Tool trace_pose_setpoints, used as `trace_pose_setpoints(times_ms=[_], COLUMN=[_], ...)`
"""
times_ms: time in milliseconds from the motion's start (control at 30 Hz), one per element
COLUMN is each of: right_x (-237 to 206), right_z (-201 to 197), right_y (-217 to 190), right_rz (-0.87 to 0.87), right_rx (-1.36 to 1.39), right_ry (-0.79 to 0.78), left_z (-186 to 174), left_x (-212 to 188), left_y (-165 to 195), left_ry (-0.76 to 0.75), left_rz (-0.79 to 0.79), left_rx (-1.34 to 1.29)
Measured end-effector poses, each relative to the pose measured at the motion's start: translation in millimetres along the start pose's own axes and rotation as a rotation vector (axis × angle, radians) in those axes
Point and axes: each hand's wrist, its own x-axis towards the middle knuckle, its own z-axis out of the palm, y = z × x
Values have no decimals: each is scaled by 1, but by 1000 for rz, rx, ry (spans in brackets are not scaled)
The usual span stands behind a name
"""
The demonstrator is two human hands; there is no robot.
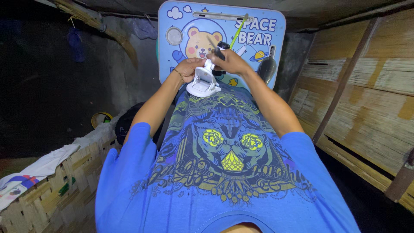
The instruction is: The person lies on a bed with a small white clip-on fan on a lap desk and uses a screwdriver to unscrew and open the fan's housing, manipulating its parts. Near the end they set the fan aside and pick up a plastic bottle.
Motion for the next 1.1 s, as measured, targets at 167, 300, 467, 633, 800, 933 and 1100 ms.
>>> trace_pose_setpoints(times_ms=[167, 300, 467, 633, 800, 933, 1100], right_x=[13, 20, 27, 25, 18, 18, 16], right_z=[39, 50, 48, 46, 48, 48, 51], right_y=[20, 34, 42, 46, 48, 43, 38], right_rz=[-54, 28, 186, 202, 75, -60, -191], right_rx=[206, 524, 976, 1388, 1455, 1432, 1344], right_ry=[423, 540, 480, 265, 69, 1, -21], left_z=[8, 14, 24, 35, 48, 53, 49], left_x=[10, 15, 18, 9, 0, 1, 4], left_y=[-4, -11, -12, -4, 18, 30, 36], left_ry=[35, 76, 264, 355, 379, 273, 251], left_rz=[64, 214, 321, 481, 577, 522, 446], left_rx=[129, 234, 501, 929, 1323, 1174, 908])
